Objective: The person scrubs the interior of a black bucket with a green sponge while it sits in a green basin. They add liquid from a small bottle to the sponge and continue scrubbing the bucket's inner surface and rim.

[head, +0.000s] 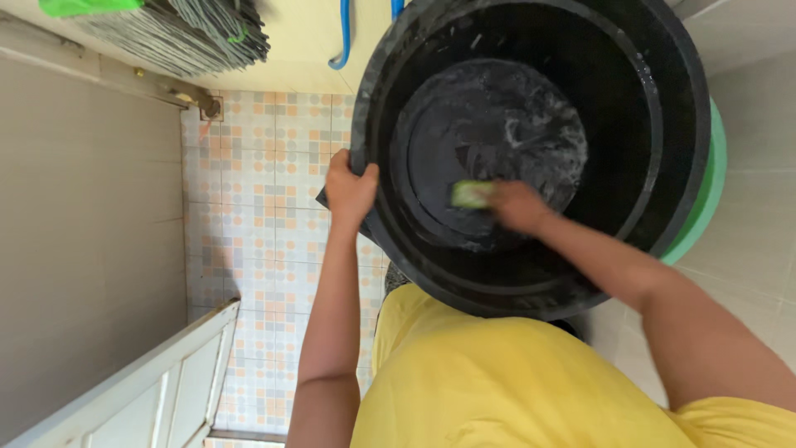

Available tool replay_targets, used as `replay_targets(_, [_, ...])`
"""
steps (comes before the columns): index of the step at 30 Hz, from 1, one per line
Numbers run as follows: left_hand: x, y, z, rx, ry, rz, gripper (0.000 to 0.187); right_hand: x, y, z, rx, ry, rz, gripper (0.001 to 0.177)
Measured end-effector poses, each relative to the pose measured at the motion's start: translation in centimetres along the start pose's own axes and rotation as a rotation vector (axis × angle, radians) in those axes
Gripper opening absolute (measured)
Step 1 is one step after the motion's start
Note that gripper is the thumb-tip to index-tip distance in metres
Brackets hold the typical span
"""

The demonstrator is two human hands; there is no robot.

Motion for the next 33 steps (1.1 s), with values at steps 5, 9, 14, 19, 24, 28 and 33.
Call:
replay_targets(5, [-0.5, 1.2, 0.5, 0.266, 0.127, -0.082, 0.064, -1.9, -1.6, 15.0, -0.033, 0.775, 0.204, 0.079])
replay_targets(9, [-1.1, 1.3, 0.8, 0.277, 0.112, -0.153, 0.074, -11.6, -0.8, 13.8, -0.198, 0.984, 0.427, 0.078])
replay_targets(14, [-1.3, 1.3, 0.1, 0.275, 0.018, -0.144, 0.065, -15.5, 2.5, -1.5, -0.159, 0.492, 0.126, 0.033])
replay_targets(19, [-3.0, 1.6, -1.2, 0.313, -0.027, -0.088, 0.033, -2.9, 1.5, -5.3, 0.032, 0.006, -0.077, 0.066])
replay_targets(24, [-3.7, 1.8, 0.3, 0.168, 0.129, -0.09, 0.035, 0.3, -2.5, 8.3, 0.207, 0.51, -0.006, 0.056])
replay_targets(28, [-3.5, 1.6, 0.6, 0.138, 0.141, -0.126, 0.041, -7.0, -2.1, 14.5, -0.055, 1.189, 0.277, 0.088])
replay_targets(33, [-3.7, 2.2, -0.1, 0.203, 0.065, -0.194, 0.042, -19.9, -0.1, 6.6, 0.057, 0.829, 0.352, 0.04])
Point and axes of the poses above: each hand's wrist, its own x-axis away from the middle knuckle, its own y-axis out of the palm, z = x × y, the point moved 7 cm from there along -x, towards the middle knuckle, and after that the axes turned 12 degrees about y, right-handed, at the moved point
